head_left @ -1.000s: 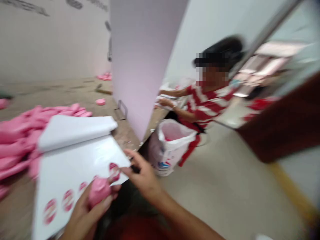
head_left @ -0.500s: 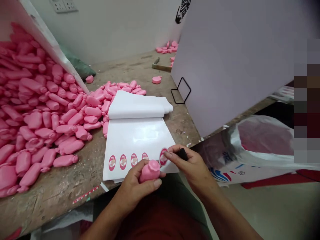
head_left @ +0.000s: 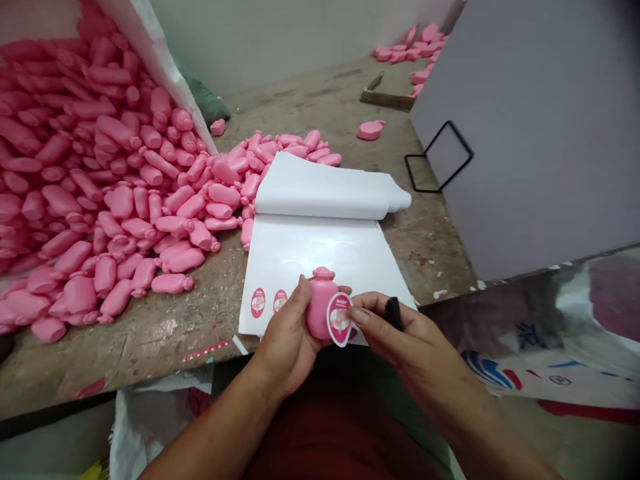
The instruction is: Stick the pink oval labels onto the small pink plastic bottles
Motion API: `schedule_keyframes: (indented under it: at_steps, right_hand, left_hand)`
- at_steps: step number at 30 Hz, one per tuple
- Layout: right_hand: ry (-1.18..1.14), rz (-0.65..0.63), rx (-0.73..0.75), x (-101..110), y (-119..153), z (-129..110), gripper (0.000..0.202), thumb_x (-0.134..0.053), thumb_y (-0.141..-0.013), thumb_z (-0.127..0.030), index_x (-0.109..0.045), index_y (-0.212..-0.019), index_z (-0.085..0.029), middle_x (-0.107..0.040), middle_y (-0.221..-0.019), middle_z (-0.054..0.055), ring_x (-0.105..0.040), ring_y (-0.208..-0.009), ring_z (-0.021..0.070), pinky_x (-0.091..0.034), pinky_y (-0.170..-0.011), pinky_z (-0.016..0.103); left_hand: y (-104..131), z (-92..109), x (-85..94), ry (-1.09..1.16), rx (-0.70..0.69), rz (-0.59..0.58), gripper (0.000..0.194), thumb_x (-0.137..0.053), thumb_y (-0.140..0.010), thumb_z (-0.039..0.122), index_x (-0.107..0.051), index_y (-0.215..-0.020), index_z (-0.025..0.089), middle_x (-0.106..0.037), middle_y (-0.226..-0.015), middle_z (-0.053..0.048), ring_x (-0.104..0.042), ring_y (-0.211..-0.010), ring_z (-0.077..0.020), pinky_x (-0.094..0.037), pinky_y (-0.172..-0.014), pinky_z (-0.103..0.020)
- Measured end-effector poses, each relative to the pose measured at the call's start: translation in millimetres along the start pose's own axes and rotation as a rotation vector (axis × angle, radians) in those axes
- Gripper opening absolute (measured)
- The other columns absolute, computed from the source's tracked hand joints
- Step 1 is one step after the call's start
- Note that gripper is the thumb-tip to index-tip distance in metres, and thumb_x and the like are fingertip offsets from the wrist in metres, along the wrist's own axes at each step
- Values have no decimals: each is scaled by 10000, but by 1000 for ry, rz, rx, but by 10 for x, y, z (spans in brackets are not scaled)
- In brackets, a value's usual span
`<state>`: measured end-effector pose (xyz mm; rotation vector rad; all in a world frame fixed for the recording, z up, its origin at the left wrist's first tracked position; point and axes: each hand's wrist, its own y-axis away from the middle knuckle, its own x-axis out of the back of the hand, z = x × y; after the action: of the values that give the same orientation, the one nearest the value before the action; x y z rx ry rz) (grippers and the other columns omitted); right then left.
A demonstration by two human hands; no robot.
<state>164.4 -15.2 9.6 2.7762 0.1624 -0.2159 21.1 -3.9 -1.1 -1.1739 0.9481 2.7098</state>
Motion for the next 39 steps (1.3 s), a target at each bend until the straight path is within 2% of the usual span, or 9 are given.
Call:
schedule_keyframes:
  at_steps: [4,7,11,15,23,26,33,39]
  right_hand:
    - [3,-25,-10,-17,-34,39,289,-742,-799,-484,-694,-798,-199,-604,-722,-5,-521,-669,138,-465,-685,288]
    - [6,-37,4,-24,-33,14,284,-738,-799,-477,-693,-793,-196,-602,-731,-1,-541,-692,150,-475,-691,293]
    - [-3,-60,-13,-25,-17,-7,259,-737,-801,-461,-699,-799,-205,-534,-664,-30,-521,-657,135,-473,-683,277]
    - [6,-61,-16,-15,-19,29,253,-731,-817,-458,-693,-817,-208,-544,-696,-32,-499,-648,119,-457,-682,260]
    - [28,-33,-16,-3,-28,28,270,-731,-799,-472,-669,-807,-209,-502,-647,-44,-501,-649,131,-453,-679,269]
    - [58,-27,5,-5,-26,6,270,-729,-788,-474,-671,-785,-210,-445,-590,-53,-506,-655,143,-454,-683,277]
    - [44,-36,-19,-10,-30,-4,316,-729,-772,-510,-673,-782,-199,-463,-592,-44,-440,-574,123,-408,-562,261]
    - [88,-29,-7,0,-41,-12,336,-726,-761,-530,-664,-775,-200,-435,-579,-52,-412,-549,115,-392,-540,258]
  left_hand:
    - [17,-7,0,-2,0,6,434,-426,-991,508,-620,-1154,155,-705,-982,-107,-664,-790,-158,-537,-695,-266]
    - [19,-29,13,2,-26,-32,391,-427,-998,478,-610,-1157,171,-699,-957,-89,-661,-800,-160,-535,-753,-291]
    - [10,-75,29,13,-76,-63,342,-511,-970,460,-627,-1141,187,-675,-910,-55,-652,-838,-168,-515,-866,-335]
    - [8,-112,29,7,-125,-62,325,-541,-956,448,-648,-1121,188,-656,-918,-46,-638,-916,-181,-487,-922,-344]
    - [-6,-131,53,-3,-136,-93,334,-508,-974,452,-643,-1124,186,-657,-933,-53,-634,-935,-185,-479,-919,-339]
    - [-11,-138,70,-14,-133,-107,334,-490,-982,451,-640,-1131,193,-656,-944,-53,-632,-935,-182,-482,-908,-333]
    - [-16,-154,61,-32,-144,-79,333,-533,-963,445,-670,-1106,177,-643,-931,-51,-613,-888,-168,-470,-928,-342]
    - [-23,-166,71,-22,-148,-86,351,-555,-949,469,-675,-1114,183,-640,-947,-48,-608,-891,-162,-462,-933,-334]
